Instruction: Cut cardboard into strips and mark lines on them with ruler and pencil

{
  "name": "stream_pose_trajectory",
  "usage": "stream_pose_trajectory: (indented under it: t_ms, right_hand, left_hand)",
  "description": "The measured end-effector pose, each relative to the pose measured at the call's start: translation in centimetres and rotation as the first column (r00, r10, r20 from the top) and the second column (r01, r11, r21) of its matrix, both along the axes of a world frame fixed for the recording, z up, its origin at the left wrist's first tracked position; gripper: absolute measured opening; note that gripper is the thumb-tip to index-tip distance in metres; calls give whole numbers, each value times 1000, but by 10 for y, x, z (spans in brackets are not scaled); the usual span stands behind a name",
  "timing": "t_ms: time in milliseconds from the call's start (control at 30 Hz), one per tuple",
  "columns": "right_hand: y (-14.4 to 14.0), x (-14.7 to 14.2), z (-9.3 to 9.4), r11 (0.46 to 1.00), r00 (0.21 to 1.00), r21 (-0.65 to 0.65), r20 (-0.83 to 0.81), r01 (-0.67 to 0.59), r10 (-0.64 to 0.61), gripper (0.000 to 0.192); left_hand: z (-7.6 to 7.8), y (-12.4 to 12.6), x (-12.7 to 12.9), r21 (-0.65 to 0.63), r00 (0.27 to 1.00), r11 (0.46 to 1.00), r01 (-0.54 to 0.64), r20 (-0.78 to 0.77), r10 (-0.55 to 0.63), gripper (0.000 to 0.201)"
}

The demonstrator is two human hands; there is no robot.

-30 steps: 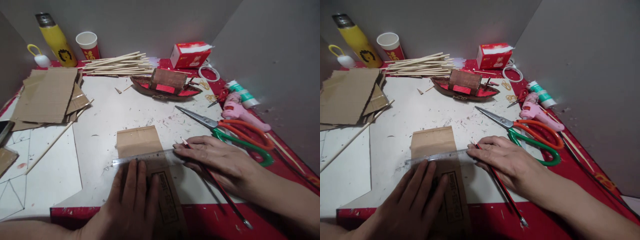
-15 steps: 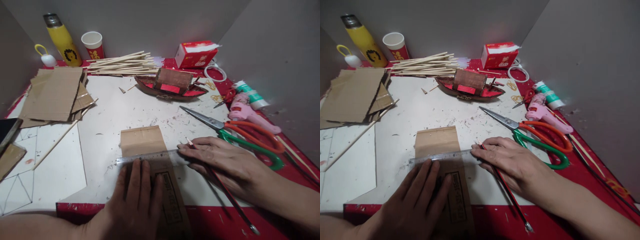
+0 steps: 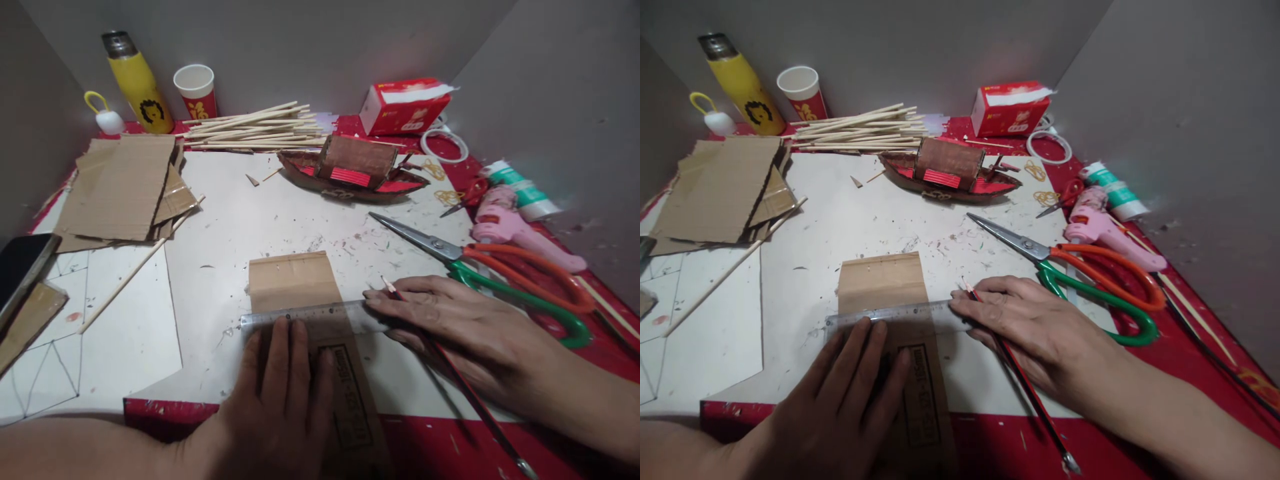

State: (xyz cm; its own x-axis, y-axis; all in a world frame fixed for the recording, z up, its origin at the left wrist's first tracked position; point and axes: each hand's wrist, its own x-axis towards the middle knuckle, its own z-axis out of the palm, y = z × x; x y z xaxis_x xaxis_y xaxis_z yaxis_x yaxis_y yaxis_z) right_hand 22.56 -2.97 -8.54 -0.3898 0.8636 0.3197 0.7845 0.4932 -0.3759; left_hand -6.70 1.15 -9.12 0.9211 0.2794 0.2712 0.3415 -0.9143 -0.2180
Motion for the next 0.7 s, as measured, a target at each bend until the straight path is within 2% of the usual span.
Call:
stream_pose_trajectory:
  t_ms: [700]
  right_hand:
    - [-4,3,-5,999,1000,-39,8,4,-4,62]
  left_hand:
    - [-1,1,1,-26,1000,1000,-4,25,5,81]
